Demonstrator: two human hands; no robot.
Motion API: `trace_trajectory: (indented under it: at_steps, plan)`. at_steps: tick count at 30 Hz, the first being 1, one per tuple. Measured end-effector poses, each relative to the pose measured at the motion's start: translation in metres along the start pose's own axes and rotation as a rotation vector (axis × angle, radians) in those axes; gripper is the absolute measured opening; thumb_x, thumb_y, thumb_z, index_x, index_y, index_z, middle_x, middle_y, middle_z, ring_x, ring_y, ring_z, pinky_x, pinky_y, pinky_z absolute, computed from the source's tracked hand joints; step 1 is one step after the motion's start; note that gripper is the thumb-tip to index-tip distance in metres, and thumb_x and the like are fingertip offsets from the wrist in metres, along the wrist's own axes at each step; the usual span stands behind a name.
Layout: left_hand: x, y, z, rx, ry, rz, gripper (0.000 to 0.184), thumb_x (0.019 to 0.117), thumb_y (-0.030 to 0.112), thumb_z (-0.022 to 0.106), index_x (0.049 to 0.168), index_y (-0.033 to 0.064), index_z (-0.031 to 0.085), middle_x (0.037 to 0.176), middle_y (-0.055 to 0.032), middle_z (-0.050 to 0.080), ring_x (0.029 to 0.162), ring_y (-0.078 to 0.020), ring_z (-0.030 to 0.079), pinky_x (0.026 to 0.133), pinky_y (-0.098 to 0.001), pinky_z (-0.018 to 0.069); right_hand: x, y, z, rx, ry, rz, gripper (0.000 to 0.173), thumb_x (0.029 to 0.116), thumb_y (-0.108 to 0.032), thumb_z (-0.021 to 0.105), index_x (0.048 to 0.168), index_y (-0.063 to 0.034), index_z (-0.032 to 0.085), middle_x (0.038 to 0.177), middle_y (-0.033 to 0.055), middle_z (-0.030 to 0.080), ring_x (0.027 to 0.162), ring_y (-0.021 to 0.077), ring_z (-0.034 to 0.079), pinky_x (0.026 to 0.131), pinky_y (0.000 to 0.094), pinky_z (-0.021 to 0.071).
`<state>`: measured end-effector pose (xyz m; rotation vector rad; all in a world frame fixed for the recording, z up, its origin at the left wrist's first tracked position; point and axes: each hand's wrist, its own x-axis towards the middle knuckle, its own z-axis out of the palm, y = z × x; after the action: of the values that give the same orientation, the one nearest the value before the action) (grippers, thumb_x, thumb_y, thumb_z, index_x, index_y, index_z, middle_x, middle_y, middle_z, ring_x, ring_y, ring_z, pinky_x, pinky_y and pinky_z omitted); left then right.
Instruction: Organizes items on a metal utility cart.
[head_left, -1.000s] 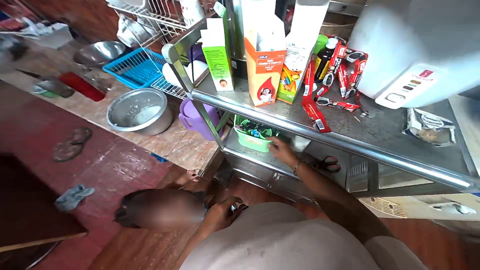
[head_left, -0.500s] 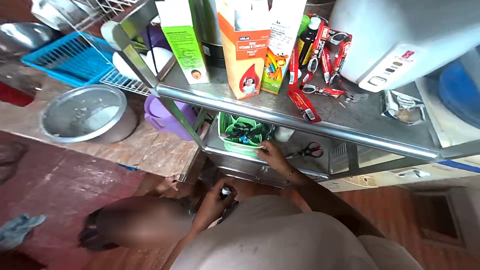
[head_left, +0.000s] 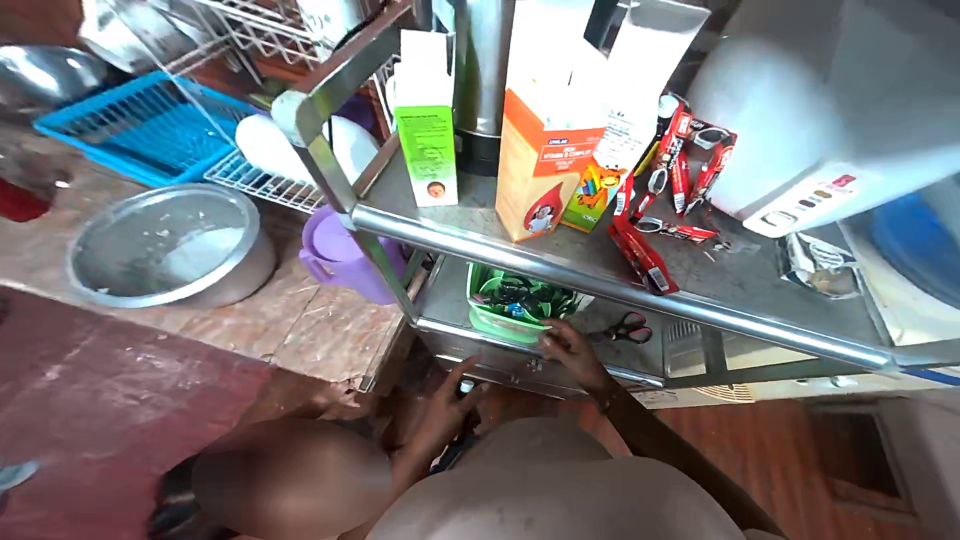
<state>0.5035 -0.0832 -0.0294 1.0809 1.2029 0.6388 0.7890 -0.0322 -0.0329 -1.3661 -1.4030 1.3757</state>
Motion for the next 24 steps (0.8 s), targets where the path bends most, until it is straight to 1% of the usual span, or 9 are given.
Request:
trace_trajectory:
  at_steps: [3,5,7,10,11,13,17,21,24]
  plan:
    - [-0.006,-0.017,-0.006,0.060,-0.006,-0.018,0.048,0.0996,0.026,0.066,0.145,0.0167,0.054,0.104,-0.0045,0.074,0.068,-0.0145,0.067,0.060,-0.0322,0.0568,-0.019,0.008,-0.012,0.204,0.017,-0.016,0.043,0.1057,-0.012,0.051,0.147,0.0002,0.051,0.131,0.0163,0.065,0.109,0.0285,0.070,0.089,0.0446,0.0626]
    - [-0.010,-0.025,-0.011,0.097,-0.014,-0.017,0.041,0.0985,0.022,0.066,0.138,0.0143,0.059,0.097,-0.0026,0.074,0.065,-0.0108,0.064,0.059,-0.0299,0.0552,-0.026,0.011,-0.019,0.261,0.208,0.032,0.037,0.1053,-0.009,0.051,0.140,0.0033,0.055,0.127,0.0171,0.067,0.102,0.0264,0.072,0.082,0.0418,0.0631]
    - [-0.014,-0.024,-0.013,0.105,-0.018,-0.046,0.040,0.0988,0.018,0.065,0.138,0.0119,0.058,0.094,-0.0020,0.073,0.060,-0.0074,0.060,0.055,-0.0261,0.0528,-0.020,0.013,-0.030,0.185,0.447,0.091,0.038,0.1026,-0.007,0.057,0.138,0.0043,0.054,0.127,0.0191,0.064,0.100,0.0232,0.070,0.081,0.0374,0.0620]
    - [-0.009,-0.012,-0.012,0.148,-0.033,-0.073,0.043,0.0990,0.017,0.065,0.140,0.0130,0.055,0.091,-0.0007,0.071,0.054,-0.0057,0.057,0.049,-0.0240,0.0502,0.006,0.011,-0.055,-0.021,0.578,0.116,0.063,0.0938,-0.013,0.074,0.146,0.0056,0.044,0.140,0.0237,0.056,0.123,0.0234,0.062,0.105,0.0351,0.0525]
    - [-0.003,-0.006,-0.010,0.173,-0.054,-0.065,0.044,0.0994,0.018,0.066,0.141,0.0130,0.054,0.094,-0.0021,0.071,0.054,-0.0076,0.058,0.050,-0.0258,0.0521,0.016,0.008,-0.061,-0.073,0.585,0.088,0.067,0.0902,-0.018,0.079,0.144,0.0066,0.046,0.140,0.0238,0.057,0.128,0.0242,0.059,0.110,0.0362,0.0493]
    - [0.015,0.011,-0.003,0.218,-0.107,-0.047,0.049,0.1002,0.021,0.066,0.146,0.0141,0.051,0.097,-0.0055,0.070,0.056,-0.0113,0.061,0.051,-0.0297,0.0544,0.033,-0.006,-0.065,-0.161,0.574,0.059,0.062,0.0877,-0.023,0.082,0.136,0.0068,0.057,0.134,0.0219,0.063,0.127,0.0231,0.060,0.112,0.0373,0.0472]
    - [0.058,0.035,0.023,0.134,-0.154,-0.032,0.049,0.1037,0.022,0.059,0.150,0.0141,0.045,0.109,-0.0105,0.072,0.062,-0.0157,0.064,0.055,-0.0324,0.0546,0.051,-0.026,-0.058,-0.242,0.559,0.110,0.056,0.0950,-0.024,0.074,0.138,0.0066,0.057,0.139,0.0229,0.061,0.134,0.0258,0.055,0.117,0.0393,0.0407]
    - [0.070,0.059,0.048,0.103,-0.153,0.011,0.031,0.1043,0.024,0.055,0.131,0.0084,0.059,0.106,-0.0087,0.075,0.059,-0.0144,0.064,0.055,-0.0301,0.0547,0.057,-0.020,-0.066,-0.444,0.529,0.119,0.058,0.0977,-0.032,0.070,0.140,0.0042,0.057,0.143,0.0234,0.058,0.139,0.0307,0.052,0.120,0.0441,0.0362]
    - [0.064,0.070,0.060,0.086,-0.153,0.041,0.032,0.1031,0.024,0.056,0.130,0.0079,0.061,0.105,-0.0081,0.075,0.060,-0.0140,0.065,0.053,-0.0290,0.0544,0.047,-0.025,-0.084,-0.627,0.331,0.227,0.053,0.1060,-0.032,0.055,0.145,0.0036,0.053,0.149,0.0260,0.052,0.145,0.0371,0.044,0.123,0.0511,0.0292]
